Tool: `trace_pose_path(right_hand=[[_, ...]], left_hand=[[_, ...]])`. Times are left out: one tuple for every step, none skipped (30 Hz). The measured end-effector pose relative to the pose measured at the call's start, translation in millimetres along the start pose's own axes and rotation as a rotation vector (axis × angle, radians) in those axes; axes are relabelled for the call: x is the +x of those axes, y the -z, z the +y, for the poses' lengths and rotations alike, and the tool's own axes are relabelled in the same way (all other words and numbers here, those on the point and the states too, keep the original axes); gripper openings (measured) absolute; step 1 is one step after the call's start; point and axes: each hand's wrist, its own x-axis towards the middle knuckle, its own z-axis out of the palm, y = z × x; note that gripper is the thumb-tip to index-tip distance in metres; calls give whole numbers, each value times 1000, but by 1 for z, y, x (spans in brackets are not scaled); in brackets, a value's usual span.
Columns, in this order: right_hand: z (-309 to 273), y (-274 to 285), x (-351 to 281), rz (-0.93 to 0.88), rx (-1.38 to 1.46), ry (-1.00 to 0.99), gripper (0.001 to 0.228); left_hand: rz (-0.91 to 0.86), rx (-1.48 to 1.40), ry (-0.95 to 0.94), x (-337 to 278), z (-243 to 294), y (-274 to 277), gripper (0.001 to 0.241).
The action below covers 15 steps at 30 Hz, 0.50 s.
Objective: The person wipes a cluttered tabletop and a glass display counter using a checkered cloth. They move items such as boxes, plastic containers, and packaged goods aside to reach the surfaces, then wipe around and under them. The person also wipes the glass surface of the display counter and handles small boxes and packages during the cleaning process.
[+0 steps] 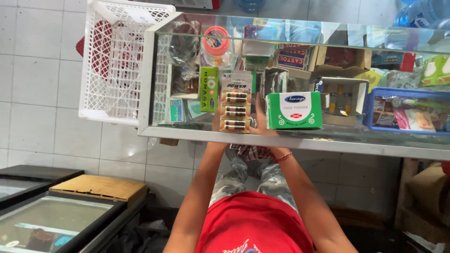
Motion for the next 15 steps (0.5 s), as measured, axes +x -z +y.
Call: trace_pose_path(right_hand=[[9,-3,3,2,50,-20,121],[18,-6,6,2,98,-40,123],[25,-8,9,1,145,-60,126],[31,-8,13,0,199,-75,125],[37,-8,16,-2,252,-91,124],[41,-9,18,-5,308,-108,123],[44,-9,19,21,348,-116,120],[45,-11,19,45,390,-123,117],[45,-13,19,69,433,-131,115],[44,-12,17,56,380,-122,113],[42,-11,14,43,328,-113,112],[38,-11,10,33,274,-106,111],[34,-10,4,34,293,-155,110],[28,-9,-1,36,312,-203,109],[22,-9,-8,38,331,-250,109]], left_hand=[[24,197,-81,1,5,-5,46],[47,392,-164,1,8,-9,47],[70,587,-248,2,11,-11,48],[94,780,-333,4,12,-13,49],[117,972,-419,6,12,-14,50],[114,895,-335,7,13,-13,49],[108,817,-252,10,13,-11,49],[103,741,-169,10,14,-9,51],[138,946,-327,10,15,-6,53],[166,1147,-487,11,14,-5,61],[192,1347,-650,10,14,-4,73],[176,1459,-658,8,13,-4,68],[159,1570,-665,4,13,-4,64],[141,1681,-674,0,12,-4,60],[131,1657,-676,-7,11,-5,53]])
